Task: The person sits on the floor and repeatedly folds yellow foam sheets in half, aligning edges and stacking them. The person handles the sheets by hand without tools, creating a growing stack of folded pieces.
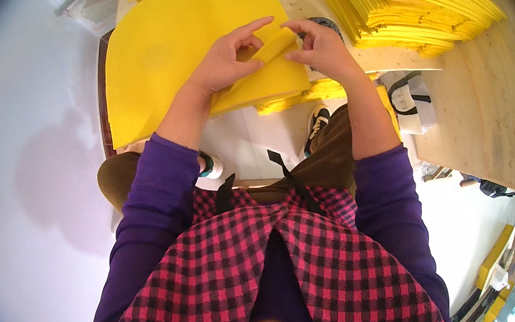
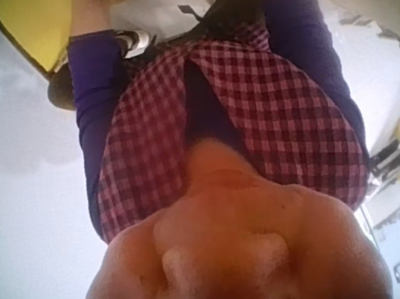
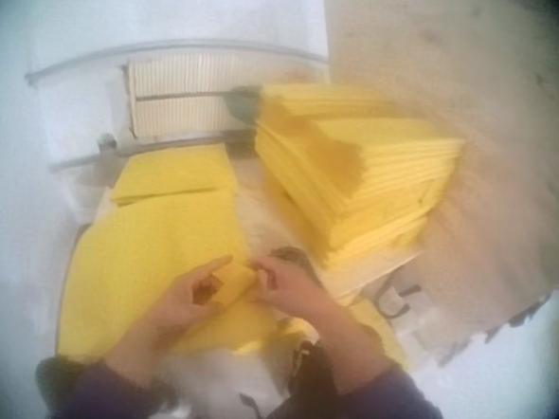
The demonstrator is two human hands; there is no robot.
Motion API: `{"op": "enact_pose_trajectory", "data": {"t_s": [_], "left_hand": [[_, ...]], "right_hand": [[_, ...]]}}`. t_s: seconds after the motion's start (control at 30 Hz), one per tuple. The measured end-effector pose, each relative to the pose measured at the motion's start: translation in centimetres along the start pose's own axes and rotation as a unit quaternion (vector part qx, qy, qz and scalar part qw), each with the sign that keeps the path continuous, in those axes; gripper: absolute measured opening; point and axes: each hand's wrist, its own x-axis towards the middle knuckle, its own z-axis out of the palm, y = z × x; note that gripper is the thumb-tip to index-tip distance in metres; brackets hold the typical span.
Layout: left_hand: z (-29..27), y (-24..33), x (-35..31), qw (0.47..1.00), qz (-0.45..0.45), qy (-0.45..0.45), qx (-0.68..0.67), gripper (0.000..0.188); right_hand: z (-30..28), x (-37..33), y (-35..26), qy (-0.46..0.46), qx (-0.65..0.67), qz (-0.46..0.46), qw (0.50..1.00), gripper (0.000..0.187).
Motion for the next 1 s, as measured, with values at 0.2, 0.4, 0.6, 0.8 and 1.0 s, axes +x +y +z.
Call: {"op": "enact_pose_trajectory", "data": {"t_s": [0.2, 0.4, 0.6, 0.8, 1.0], "left_hand": [[1.0, 3.4, -1.0, 0.933, 0.030, 0.049, 0.356, 0.070], [0.9, 4.6, -6.1, 0.837, 0.041, 0.145, 0.526, 0.066], [-4.5, 3.0, -13.9, 0.781, -0.002, 0.223, 0.584, 0.057], [-9.9, -0.4, -20.0, 0.847, -0.049, 0.363, 0.385, 0.036], [-12.9, -1.7, -20.6, 0.901, 0.038, 0.366, 0.230, 0.025]], "right_hand": [[0.9, 0.9, 1.2, -0.006, 0.085, 0.023, 0.996, 0.024], [0.9, 1.2, 1.8, 0.012, 0.179, 0.022, 0.984, 0.015], [0.9, 1.2, 2.1, 0.006, 0.233, -0.008, 0.973, 0.016], [1.7, 0.8, 2.6, 0.046, 0.274, 0.007, 0.961, 0.016], [1.7, 0.7, 1.6, 0.062, 0.289, 0.023, 0.955, 0.017]]}}
